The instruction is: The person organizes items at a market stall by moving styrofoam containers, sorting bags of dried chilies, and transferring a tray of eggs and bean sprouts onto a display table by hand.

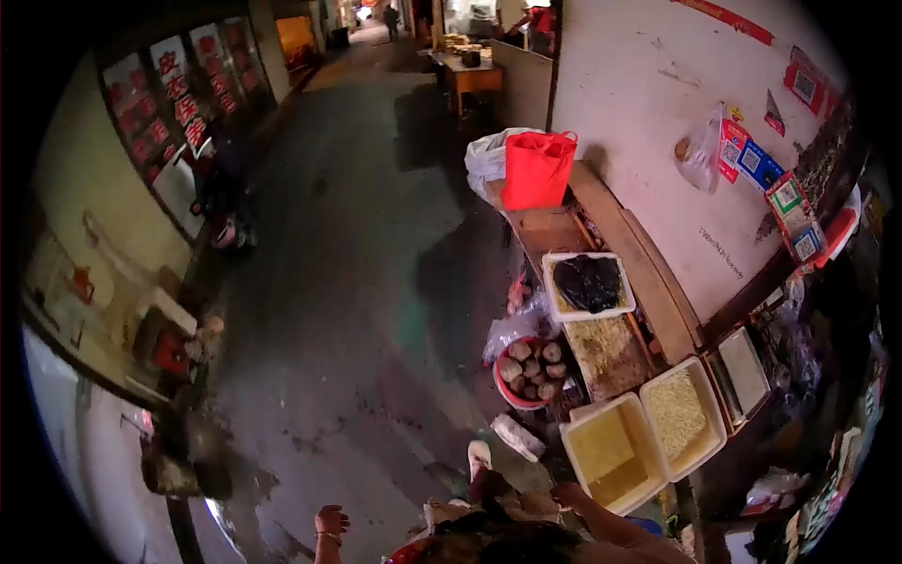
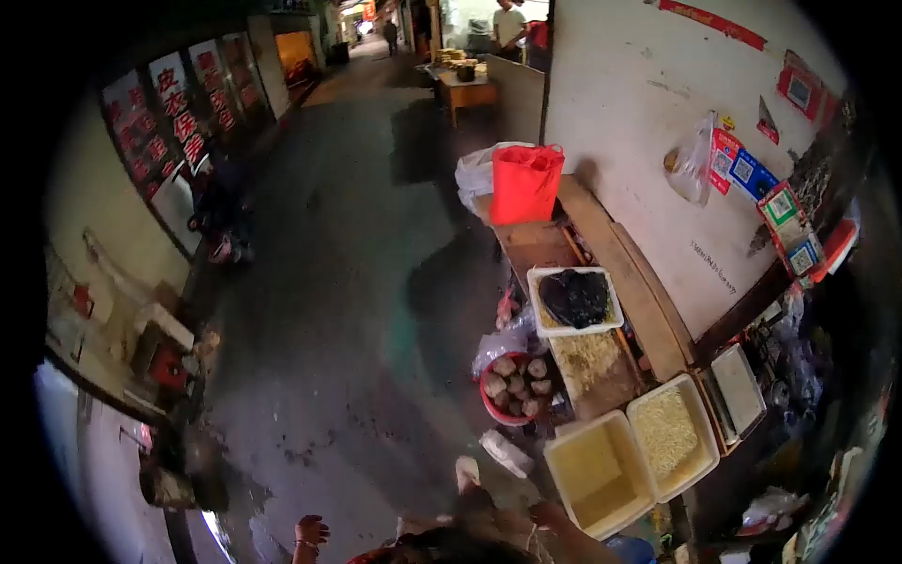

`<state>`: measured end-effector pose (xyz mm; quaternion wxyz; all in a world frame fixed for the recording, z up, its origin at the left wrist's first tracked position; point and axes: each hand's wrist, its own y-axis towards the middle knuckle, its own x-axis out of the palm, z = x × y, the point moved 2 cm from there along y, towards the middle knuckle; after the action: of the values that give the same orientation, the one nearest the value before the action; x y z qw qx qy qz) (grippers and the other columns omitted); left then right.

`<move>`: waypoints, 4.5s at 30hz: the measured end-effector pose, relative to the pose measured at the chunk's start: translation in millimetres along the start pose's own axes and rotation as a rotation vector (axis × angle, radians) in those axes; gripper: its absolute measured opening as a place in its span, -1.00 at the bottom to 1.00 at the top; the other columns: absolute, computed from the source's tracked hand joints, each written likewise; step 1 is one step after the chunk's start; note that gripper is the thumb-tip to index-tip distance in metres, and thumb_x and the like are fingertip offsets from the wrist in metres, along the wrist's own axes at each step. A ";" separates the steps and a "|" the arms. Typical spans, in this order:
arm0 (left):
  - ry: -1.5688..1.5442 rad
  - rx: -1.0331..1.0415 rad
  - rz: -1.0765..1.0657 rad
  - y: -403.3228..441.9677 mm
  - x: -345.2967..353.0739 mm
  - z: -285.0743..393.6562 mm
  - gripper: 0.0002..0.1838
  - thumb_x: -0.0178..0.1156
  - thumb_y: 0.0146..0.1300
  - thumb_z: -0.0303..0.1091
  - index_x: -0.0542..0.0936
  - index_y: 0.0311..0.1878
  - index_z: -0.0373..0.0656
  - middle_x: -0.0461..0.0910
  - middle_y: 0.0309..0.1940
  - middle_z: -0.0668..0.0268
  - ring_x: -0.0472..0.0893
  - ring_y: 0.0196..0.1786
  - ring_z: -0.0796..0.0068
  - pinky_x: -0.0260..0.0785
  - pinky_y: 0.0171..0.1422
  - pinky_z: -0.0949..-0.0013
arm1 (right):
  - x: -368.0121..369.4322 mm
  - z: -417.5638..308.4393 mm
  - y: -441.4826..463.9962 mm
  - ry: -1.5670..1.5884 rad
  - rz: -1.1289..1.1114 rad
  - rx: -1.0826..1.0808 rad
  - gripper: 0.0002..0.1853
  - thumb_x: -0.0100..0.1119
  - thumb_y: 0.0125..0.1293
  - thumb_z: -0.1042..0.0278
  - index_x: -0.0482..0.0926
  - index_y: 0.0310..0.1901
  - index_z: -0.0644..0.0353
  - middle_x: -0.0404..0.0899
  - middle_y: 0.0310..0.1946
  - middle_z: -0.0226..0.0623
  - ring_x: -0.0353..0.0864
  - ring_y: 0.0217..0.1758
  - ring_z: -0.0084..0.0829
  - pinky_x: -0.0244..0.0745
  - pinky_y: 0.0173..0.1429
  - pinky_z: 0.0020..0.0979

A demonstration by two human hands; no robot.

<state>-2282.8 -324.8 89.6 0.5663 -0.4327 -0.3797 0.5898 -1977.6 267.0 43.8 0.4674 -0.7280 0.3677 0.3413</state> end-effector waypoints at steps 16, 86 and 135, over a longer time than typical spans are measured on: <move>1.656 1.207 -0.095 55.1 181.3 242.5 -0.74 0.11 0.13 -0.24 0.56 -0.18 -0.18 0.61 -0.42 0.16 0.58 -0.53 0.26 0.45 -0.40 0.29 | -335.4 162.4 252.4 0.461 0.386 0.452 -0.82 0.15 0.04 0.22 0.54 -0.39 0.14 0.51 -0.55 -0.30 0.54 -0.47 -0.30 0.45 -0.45 -0.32; 0.965 1.037 -0.788 18.7 973.2 1044.5 -0.70 -0.08 0.01 -0.63 0.50 -0.16 -0.30 0.51 -0.38 0.45 0.46 -0.34 0.70 0.31 -0.25 0.59 | -559.6 437.3 583.6 2.336 1.127 1.273 -0.67 0.08 0.12 0.44 0.45 -0.06 0.33 0.55 -0.36 -0.23 0.56 -0.37 -0.39 0.49 -0.28 -0.44; 1.017 0.383 -0.462 293.0 1017.6 897.3 -0.48 0.16 -0.03 -0.54 0.34 0.08 -0.08 0.46 -0.20 0.31 0.48 -0.31 0.44 0.38 -0.52 0.37 | -370.4 269.6 594.0 1.548 1.018 1.265 -0.77 0.05 0.20 0.40 0.55 -0.12 0.22 0.62 -0.40 -0.38 0.38 -0.61 -0.63 0.28 -0.54 -0.59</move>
<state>-3209.8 706.8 35.6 0.8590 -0.4574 -0.0317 0.2279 -2710.3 424.3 10.9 0.2046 -0.1404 0.9210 -0.3002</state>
